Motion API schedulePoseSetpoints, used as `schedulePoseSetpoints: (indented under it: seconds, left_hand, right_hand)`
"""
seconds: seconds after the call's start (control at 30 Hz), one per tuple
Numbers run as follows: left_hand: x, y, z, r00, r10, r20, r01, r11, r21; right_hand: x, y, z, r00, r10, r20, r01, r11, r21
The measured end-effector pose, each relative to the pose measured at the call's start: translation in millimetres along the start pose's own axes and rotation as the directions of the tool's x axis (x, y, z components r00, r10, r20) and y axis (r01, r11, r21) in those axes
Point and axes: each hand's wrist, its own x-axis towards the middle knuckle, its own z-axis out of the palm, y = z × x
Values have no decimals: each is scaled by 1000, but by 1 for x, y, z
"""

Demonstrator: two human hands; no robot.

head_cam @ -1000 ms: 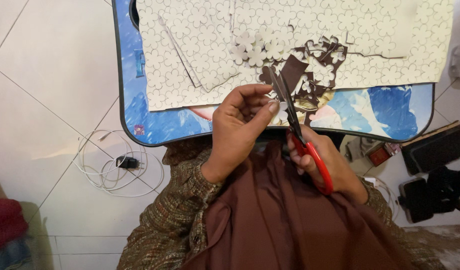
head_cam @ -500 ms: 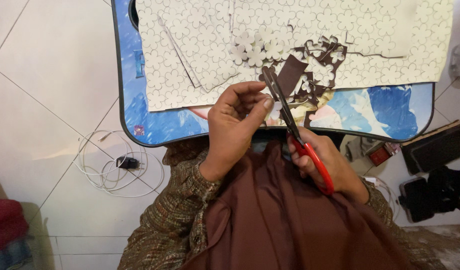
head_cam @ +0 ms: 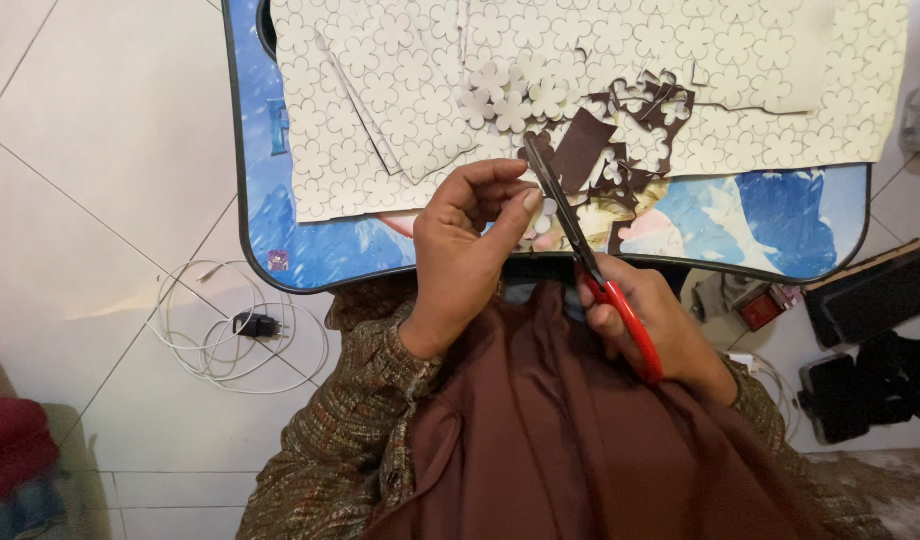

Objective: The person sits on the floor and uses scissors to trim and refine small white flower-shaped paper cutouts, cutting away excess edges from each piece one at a time and setting the finished cutouts on the patterned board in front of them.

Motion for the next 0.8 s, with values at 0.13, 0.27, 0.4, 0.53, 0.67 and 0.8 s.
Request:
schedulePoseSetpoints:
  seconds: [0.13,0.27,0.4,0.53,0.67,0.8]
  left_hand:
    - [5,-1,-1,999,-36,-8,36,999,38]
    - [14,0,0,1000,1,1,-1,1000,24]
    - [16,0,4,999,-52,-7,52,998,-22]
    - [19,-4,4,1000,11,-10,-10,998,58]
    - [62,-15,-3,995,98,5,-95,959,268]
    - [100,-16,-30,925,379,28,-306,700,645]
  right_hand:
    - [0,0,0,999,16,-40,-15,1000,27]
    - [-1,0,-2,998,2,-57,2,998,57]
    - [-1,4,0,999,-22,-37,27,990,141]
    - [2,10,3,999,-21,-35,26,986,163]
    - [-1,14,3,997,-45,-61,56,982,183]
    - [-4,16,-1,996,-26,-80,39,986,163]
